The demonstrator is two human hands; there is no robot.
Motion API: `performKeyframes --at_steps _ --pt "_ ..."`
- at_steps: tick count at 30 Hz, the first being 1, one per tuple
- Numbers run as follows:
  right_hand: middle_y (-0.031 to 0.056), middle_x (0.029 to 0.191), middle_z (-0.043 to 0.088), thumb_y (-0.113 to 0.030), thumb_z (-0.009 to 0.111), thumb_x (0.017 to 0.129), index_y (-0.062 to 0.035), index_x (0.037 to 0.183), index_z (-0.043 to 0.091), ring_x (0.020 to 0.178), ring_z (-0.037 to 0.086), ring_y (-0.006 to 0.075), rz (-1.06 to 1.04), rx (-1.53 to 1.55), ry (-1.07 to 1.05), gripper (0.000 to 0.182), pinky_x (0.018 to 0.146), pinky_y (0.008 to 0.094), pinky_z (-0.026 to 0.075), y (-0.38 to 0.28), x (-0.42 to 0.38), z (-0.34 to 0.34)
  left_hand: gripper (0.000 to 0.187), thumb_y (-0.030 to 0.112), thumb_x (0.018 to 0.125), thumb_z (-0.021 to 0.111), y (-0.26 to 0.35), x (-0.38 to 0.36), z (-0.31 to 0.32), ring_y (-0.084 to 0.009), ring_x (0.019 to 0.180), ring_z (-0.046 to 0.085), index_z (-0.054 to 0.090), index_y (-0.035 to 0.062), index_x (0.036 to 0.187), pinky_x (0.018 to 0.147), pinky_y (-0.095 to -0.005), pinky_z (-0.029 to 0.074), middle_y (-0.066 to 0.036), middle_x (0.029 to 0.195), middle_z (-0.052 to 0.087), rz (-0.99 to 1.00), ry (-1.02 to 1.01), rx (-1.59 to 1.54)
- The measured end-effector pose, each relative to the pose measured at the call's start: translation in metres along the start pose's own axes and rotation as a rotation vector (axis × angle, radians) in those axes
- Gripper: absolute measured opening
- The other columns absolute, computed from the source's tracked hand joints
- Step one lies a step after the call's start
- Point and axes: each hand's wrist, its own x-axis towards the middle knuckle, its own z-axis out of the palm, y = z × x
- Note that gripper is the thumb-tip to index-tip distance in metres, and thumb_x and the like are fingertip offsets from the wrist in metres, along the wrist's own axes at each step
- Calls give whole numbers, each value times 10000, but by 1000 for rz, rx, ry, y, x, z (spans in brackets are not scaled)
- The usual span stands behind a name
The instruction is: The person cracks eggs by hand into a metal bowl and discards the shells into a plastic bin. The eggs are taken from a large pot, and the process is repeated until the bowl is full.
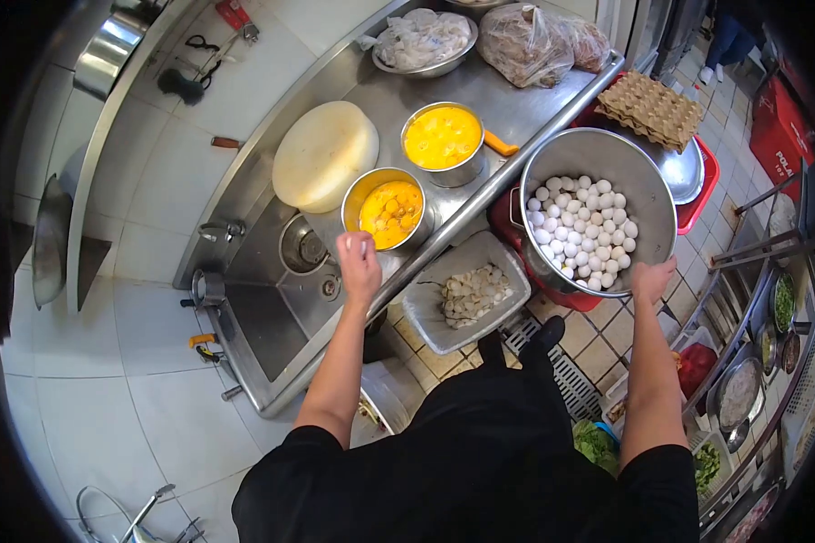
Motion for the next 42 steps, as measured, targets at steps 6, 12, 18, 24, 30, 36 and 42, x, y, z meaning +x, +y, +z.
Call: performKeyframes --at_steps 6,12,18,24,30,36,42 --pt "307 1302 391 -92 527 707 60 1319 276 1189 425 430 -1 1 4 679 1004 436 371 0 1 2 125 57 819 581 -1 49 -7 -294 896 524 546 26 935 799 -360 419 -135 932 520 23 106 -298" --pt "304 1287 409 -82 525 705 45 1312 283 1167 446 426 27 -22 -9 665 980 449 390 -8 -2 -4 230 17 736 521 -8 83 -6 -308 911 534 530 58 962 813 -344 431 -136 921 509 66 -175 -146" --pt "286 1293 413 -88 542 698 36 1309 294 1167 451 419 -3 -21 37 671 982 449 389 0 1 3 338 -1 719 496 0 118 -32 -333 973 513 498 78 1047 824 -365 438 -153 1040 468 258 -386 -107" --pt "278 1316 388 -104 537 700 42 1314 290 1183 438 417 34 -22 -10 678 986 447 387 -8 -2 -4 414 -27 706 478 61 144 -87 -330 1056 463 475 62 1110 902 -373 401 -156 1087 454 342 -321 -12" --pt "274 1320 383 -118 536 705 43 1323 282 1189 431 421 32 -7 -8 687 988 454 386 -8 -4 -5 392 -8 740 508 19 117 -36 -378 1027 494 469 55 1125 904 -396 404 -191 1117 449 254 -192 3" --pt "272 1334 376 -93 530 696 15 1340 282 1186 433 429 9 50 56 699 999 441 370 7 -3 10 394 45 770 660 89 46 13 -363 976 498 467 35 1113 892 -426 389 -185 1038 512 404 193 -194" --pt "258 1318 388 -63 528 687 -3 1336 280 1153 456 433 122 89 -9 697 978 448 385 -18 -15 -12 364 172 786 683 72 -49 90 -357 958 551 523 71 1096 811 -431 466 -176 1114 502 195 -487 54"
